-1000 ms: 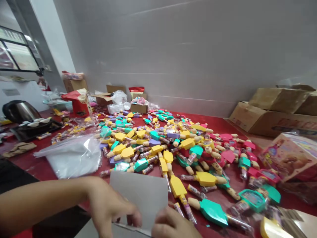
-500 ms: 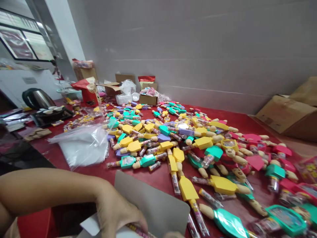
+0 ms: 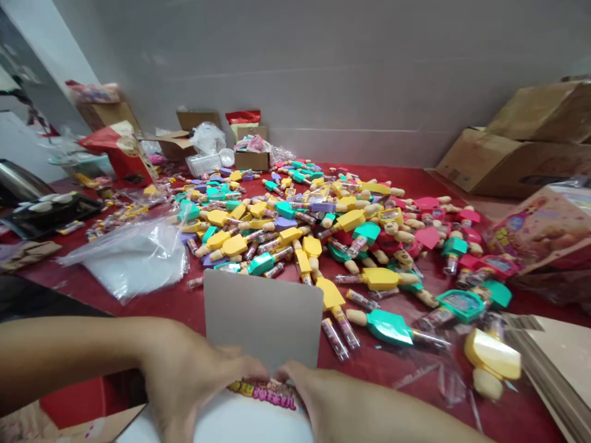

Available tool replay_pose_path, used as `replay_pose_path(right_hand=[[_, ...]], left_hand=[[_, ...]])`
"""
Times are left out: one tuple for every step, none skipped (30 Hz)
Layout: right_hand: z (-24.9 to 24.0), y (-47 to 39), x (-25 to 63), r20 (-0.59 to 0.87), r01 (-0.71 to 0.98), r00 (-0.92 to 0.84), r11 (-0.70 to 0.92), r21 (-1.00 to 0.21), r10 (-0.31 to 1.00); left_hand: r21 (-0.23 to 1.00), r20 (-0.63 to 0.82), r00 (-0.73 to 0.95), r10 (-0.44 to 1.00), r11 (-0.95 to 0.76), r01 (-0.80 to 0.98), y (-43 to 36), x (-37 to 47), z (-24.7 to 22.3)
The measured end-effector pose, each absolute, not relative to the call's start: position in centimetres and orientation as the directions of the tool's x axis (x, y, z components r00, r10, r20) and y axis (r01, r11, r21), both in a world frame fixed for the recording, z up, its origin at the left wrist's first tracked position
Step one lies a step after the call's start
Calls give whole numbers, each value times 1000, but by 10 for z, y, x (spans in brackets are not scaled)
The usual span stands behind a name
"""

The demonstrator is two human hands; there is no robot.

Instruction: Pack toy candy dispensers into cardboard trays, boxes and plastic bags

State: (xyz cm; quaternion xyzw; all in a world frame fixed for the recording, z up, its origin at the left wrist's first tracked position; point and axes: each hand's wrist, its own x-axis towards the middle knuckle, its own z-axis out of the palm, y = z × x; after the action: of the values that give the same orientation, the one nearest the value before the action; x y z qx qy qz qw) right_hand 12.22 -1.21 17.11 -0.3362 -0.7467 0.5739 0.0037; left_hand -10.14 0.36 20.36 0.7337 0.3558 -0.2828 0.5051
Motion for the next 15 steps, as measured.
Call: replay_pose_path(right_hand=[[169, -16, 122, -364, 492, -766, 119, -862, 530], [168, -20, 122, -371, 495, -756, 101, -863, 538], [167, -22, 122, -397, 504, -748, 66, -861, 531], [167, -23, 122, -433, 516, -741, 22, -857, 514], [167, -22, 123, -469, 526, -735, -26, -850, 489], [168, -20, 124, -495, 525, -738, -70, -848, 460], [168, -18, 127, -507, 517, -747, -104, -850, 430], [167, -16, 130, -494, 496, -767, -109, -861, 409], [166, -15, 135, -451, 463, -787, -79, -883, 421], [164, -16, 139, -369, 420, -794, -3, -907, 482], [161, -19, 144, -236, 378, -778, 134, -916, 583], [157, -25, 149, -65, 353, -735, 299, -886, 675], [151, -34, 154, 105, 351, -682, 450, -821, 724], [145, -45, 159, 251, 357, -639, 569, -741, 727], [139, -58, 165, 348, 370, -614, 648, -666, 708]], left_hand=[[508, -798, 551, 242, -220, 833, 2, -104, 203], [488, -810, 528, 256, -205, 849, 0, -106, 203], [480, -808, 518, 279, -198, 855, -1, -108, 203], [481, -794, 520, 315, -198, 854, -2, -109, 204], [491, -771, 531, 351, -203, 847, -3, -111, 204], [511, -743, 550, 382, -208, 834, -2, -112, 204], [531, -717, 566, 406, -207, 822, -1, -113, 204], [545, -700, 576, 422, -205, 813, 0, -114, 203], [555, -691, 584, 426, -204, 806, 1, -115, 203], [564, -685, 592, 425, -205, 800, 3, -117, 202], [571, -681, 601, 418, -211, 793, 5, -118, 202], [579, -678, 613, 405, -220, 785, 6, -120, 201], [586, -673, 625, 395, -231, 777, 8, -121, 201], [592, -667, 637, 386, -243, 768, 9, -123, 201], [597, -660, 648, 380, -258, 760, 10, -124, 201]])
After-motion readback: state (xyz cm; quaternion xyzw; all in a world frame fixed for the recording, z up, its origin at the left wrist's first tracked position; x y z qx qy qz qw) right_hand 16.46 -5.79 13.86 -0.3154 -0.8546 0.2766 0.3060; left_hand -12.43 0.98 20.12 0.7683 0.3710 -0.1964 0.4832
